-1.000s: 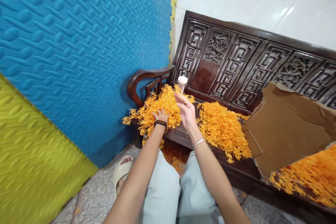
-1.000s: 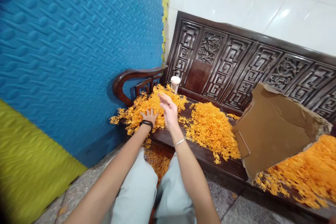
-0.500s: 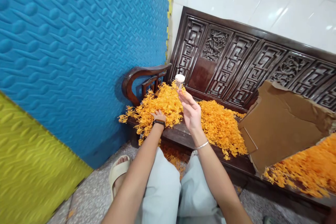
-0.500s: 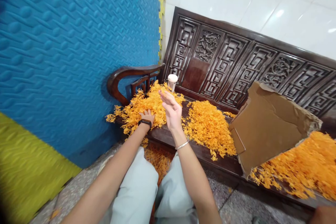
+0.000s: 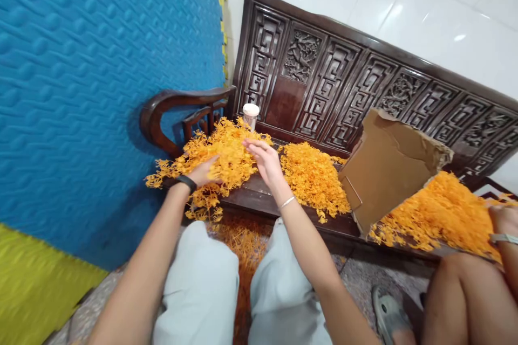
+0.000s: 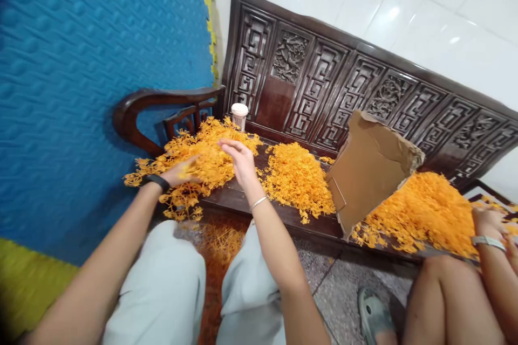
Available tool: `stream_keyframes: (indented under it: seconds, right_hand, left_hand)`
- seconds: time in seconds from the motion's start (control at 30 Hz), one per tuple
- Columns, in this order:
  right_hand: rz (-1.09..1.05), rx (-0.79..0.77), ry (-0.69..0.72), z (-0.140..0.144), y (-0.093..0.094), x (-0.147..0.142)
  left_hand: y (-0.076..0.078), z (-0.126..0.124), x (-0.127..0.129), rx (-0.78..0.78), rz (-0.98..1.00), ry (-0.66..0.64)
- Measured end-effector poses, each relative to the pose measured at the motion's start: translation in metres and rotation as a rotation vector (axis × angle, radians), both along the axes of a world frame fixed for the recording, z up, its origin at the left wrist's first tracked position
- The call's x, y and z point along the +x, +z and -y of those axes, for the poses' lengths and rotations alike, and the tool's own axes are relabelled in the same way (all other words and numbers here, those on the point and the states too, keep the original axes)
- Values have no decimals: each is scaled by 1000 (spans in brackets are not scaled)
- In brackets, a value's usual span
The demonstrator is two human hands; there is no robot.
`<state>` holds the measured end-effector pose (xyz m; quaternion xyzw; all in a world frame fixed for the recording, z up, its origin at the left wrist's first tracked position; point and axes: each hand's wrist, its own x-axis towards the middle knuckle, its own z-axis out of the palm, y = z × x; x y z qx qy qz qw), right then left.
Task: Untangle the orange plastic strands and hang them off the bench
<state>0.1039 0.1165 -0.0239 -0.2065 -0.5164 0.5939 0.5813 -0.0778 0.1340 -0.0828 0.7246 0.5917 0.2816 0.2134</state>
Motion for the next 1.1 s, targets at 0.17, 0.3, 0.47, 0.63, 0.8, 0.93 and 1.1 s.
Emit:
stream_keyframes:
  seconds: [0.17,0.3,0.47,0.63,0.8,0.93,1.1]
  right_hand:
    - [-60,-53,-50,-7,-3,23]
    - [-100,-15,-47,7,2,23]
    - [-66,21,-36,28,17,34]
    - [-35,30,-75,25,15,61]
    - [17,31,-122,24,11,77]
    - [15,50,-145,29,16,80]
    - [-50,36,-163,33,19,82]
  left_hand:
    - [44,-12,-15,78,-60,17]
    - [80,-30,24,130,-245,-278]
    - [98,-46,63,-76,-393,-405]
    - [82,-53,55,7,-350,-307]
    - [65,-53,45,108,-360,-252]
    - [67,-53,42,159,-382,-216]
    - [66,-46,35,202,-478,-157]
